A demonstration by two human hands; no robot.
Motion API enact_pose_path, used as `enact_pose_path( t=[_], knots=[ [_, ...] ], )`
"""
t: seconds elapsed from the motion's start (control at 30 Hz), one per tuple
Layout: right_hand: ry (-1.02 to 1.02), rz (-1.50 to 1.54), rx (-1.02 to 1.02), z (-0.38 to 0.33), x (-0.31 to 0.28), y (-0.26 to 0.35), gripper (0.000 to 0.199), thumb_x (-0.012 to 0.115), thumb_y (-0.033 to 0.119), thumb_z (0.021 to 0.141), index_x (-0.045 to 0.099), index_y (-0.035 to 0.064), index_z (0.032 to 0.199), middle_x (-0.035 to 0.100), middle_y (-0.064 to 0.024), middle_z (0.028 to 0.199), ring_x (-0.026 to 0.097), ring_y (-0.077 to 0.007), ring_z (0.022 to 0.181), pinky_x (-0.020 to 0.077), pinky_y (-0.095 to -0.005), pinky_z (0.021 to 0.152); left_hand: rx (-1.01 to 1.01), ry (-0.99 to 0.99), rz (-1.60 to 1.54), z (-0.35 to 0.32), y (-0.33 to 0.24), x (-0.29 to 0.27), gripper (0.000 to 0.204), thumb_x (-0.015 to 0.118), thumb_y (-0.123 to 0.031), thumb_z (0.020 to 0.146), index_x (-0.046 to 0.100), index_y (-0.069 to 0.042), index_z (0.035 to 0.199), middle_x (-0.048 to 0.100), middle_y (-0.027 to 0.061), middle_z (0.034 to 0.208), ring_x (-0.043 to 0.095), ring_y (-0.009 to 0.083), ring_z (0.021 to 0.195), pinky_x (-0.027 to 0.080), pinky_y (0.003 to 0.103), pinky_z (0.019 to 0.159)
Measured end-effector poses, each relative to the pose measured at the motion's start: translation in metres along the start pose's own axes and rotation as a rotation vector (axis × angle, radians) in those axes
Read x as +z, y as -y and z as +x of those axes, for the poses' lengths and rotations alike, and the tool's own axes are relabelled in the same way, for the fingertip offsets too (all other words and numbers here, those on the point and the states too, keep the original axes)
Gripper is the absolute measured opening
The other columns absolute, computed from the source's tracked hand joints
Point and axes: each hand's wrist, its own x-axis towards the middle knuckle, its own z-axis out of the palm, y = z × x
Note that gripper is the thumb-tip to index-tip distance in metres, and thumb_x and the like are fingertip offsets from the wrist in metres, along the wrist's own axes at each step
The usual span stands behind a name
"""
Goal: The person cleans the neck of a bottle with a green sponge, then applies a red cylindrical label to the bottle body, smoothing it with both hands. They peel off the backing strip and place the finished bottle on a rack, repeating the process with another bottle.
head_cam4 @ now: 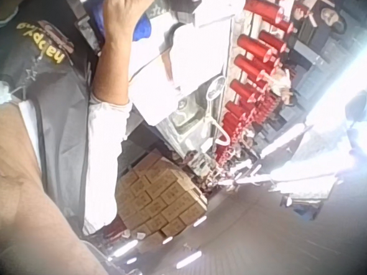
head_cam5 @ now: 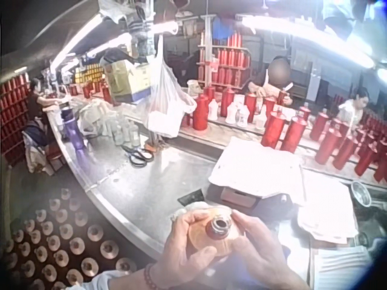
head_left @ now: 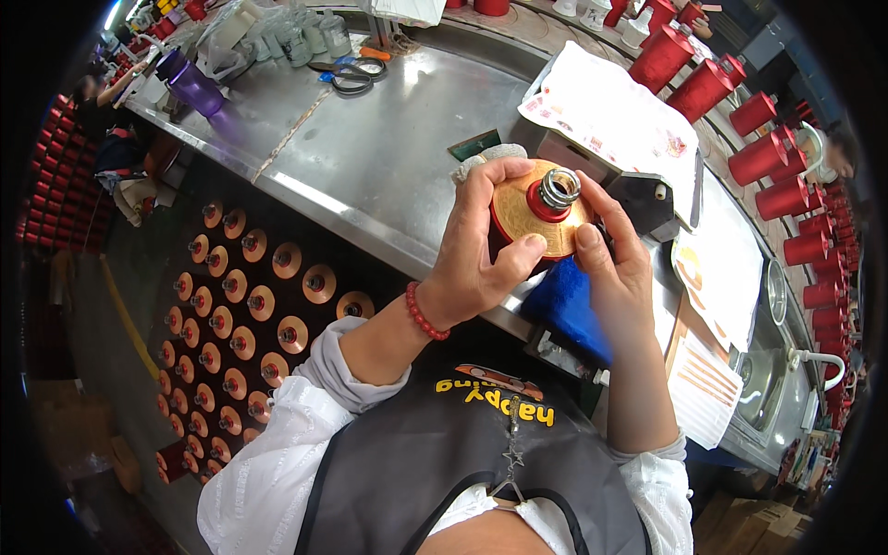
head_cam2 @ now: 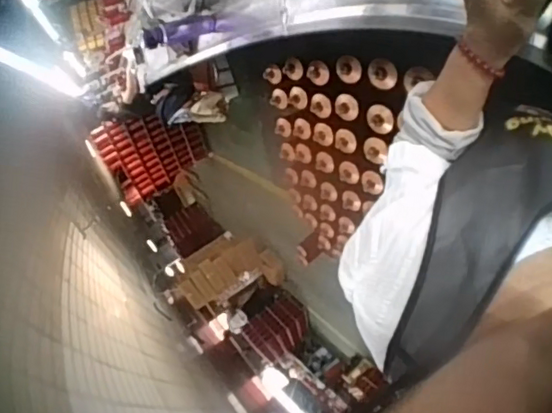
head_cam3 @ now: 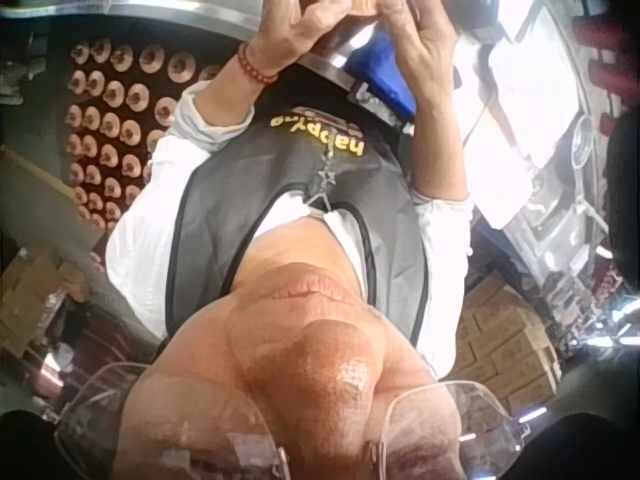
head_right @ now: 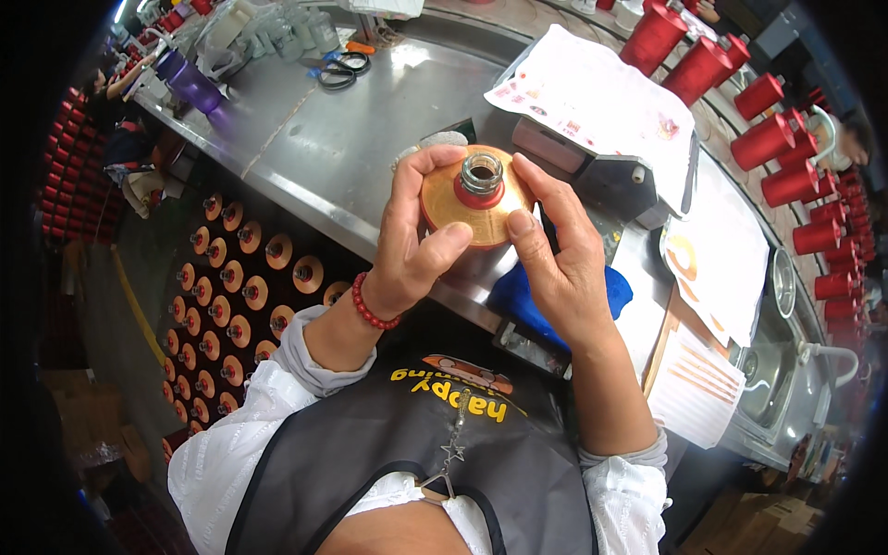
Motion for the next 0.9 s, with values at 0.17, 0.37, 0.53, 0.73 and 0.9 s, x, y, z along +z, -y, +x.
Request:
enact_pose_path(
  t=[0.17, 0.37, 0.53, 0.73, 0.9],
  knots=[
    [0.0, 0.011, 0.002, 0.0, 0.0, -0.001, 0.044, 0.059, 0.021, 0.101, 0.053, -0.0001, 0.14, 0.06, -0.0147, 0.13, 0.057, -0.0228, 0.122, 0.042, -0.0345, 0.106, -0.017, 0.004, -0.039, 0.0, 0.002, -0.001, 0.06, 0.065, -0.014, 0.083, 0.04, 0.003, 0.134, 0.048, 0.0191, 0.131, 0.05, 0.0268, 0.121, 0.039, 0.039, 0.108],
    [0.002, -0.003, -0.015, -0.001, 0.0, -0.001, 0.044, 0.059, 0.02, 0.102, 0.053, -0.0001, 0.14, 0.06, -0.0146, 0.131, 0.056, -0.0229, 0.124, 0.0421, -0.0344, 0.106, 0.007, 0.005, 0.035, -0.001, 0.001, 0.002, 0.062, 0.068, -0.016, 0.083, 0.039, 0.002, 0.135, 0.048, 0.0189, 0.133, 0.05, 0.0278, 0.122, 0.039, 0.04, 0.108],
    [0.006, 0.027, -0.002, -0.001, 0.0, -0.002, 0.044, 0.059, 0.019, 0.101, 0.053, -0.0004, 0.14, 0.06, -0.0152, 0.132, 0.057, -0.0236, 0.124, 0.0424, -0.0347, 0.106, 0.028, 0.005, 0.072, 0.0, 0.002, 0.001, 0.063, 0.069, -0.016, 0.082, 0.039, 0.002, 0.135, 0.048, 0.0193, 0.132, 0.05, 0.0283, 0.121, 0.039, 0.04, 0.108],
    [-0.016, -0.275, -0.221, 0.007, -0.003, 0.006, 0.051, 0.069, 0.025, 0.094, 0.057, 0.0, 0.137, 0.059, -0.0195, 0.13, 0.059, -0.0301, 0.12, 0.045, -0.0373, 0.103, -0.004, 0.055, -0.148, 0.001, 0.006, -0.008, 0.058, 0.059, -0.023, 0.094, 0.036, 0.002, 0.141, 0.046, 0.0165, 0.139, 0.048, 0.0232, 0.128, 0.037, 0.037, 0.111],
    [-0.021, -0.429, -0.278, 0.01, 0.004, 0.011, 0.053, 0.076, 0.023, 0.086, 0.061, 0.0006, 0.131, 0.06, -0.021, 0.127, 0.06, -0.0342, 0.117, 0.0475, -0.0394, 0.1, 0.112, 0.016, -0.19, 0.011, 0.008, -0.017, 0.052, 0.05, -0.022, 0.101, 0.035, 0.001, 0.145, 0.048, 0.0162, 0.141, 0.048, 0.0217, 0.131, 0.034, 0.038, 0.114]
  ],
)
